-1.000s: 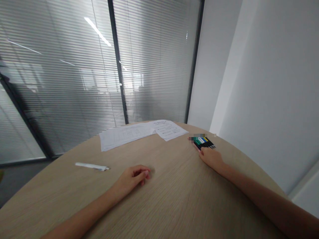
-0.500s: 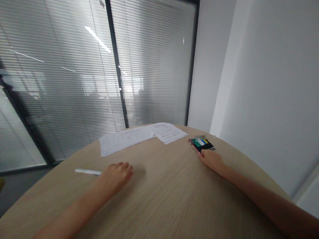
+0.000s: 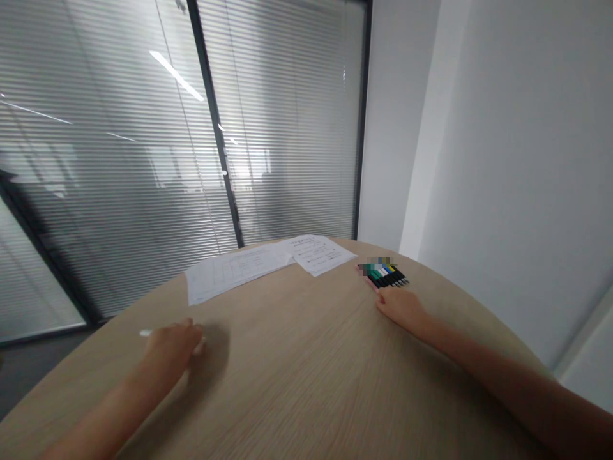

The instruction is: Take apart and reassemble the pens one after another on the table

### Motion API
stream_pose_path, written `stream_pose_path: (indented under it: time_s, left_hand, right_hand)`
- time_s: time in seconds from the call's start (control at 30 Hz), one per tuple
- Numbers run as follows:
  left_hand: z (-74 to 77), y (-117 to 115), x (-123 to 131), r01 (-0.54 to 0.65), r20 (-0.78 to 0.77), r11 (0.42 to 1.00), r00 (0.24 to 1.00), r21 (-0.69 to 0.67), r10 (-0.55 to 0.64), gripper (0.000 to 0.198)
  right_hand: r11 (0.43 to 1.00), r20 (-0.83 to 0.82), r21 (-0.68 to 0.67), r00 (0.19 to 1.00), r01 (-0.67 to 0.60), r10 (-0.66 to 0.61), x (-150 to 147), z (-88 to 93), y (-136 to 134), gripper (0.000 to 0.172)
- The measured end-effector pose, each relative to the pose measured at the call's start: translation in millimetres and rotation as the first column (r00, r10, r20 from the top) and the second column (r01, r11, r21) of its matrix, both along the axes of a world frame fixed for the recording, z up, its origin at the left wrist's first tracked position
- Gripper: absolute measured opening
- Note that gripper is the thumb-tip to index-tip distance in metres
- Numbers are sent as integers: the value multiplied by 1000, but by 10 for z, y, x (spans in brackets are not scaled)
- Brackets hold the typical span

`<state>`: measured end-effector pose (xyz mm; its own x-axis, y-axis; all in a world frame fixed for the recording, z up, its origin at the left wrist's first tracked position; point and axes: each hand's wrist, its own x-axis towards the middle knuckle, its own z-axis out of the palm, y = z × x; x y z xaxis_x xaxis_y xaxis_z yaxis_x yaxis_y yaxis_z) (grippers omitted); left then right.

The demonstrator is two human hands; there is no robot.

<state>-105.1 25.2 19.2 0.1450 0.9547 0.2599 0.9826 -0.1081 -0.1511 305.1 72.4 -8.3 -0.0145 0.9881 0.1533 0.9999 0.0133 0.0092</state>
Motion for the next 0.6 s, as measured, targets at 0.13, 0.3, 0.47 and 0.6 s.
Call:
stream_pose_path:
  time_s: [0.13,0.3,0.47,0.6]
  left_hand:
    - [-135,85,87,-27,-258,999,966,18,31,28]
    - [6,56,260,81,-195,997,978,17,-76,31]
    - [243,-27,487,275,94,950,952,146,-290,15]
    - [331,-152,712,254,643,928,669,273,-373,11]
  right_hand:
    - [1000,8,-7,1000,-5,5,-27,14,-26,27]
    - [1000,15,-10,1000,-15,15,-53,29,-48,27]
    - [999,29,-11,999,-34,35,-86,29,-75,27]
    - [999,32,-1,998,-45,45,-97,11,-87,27]
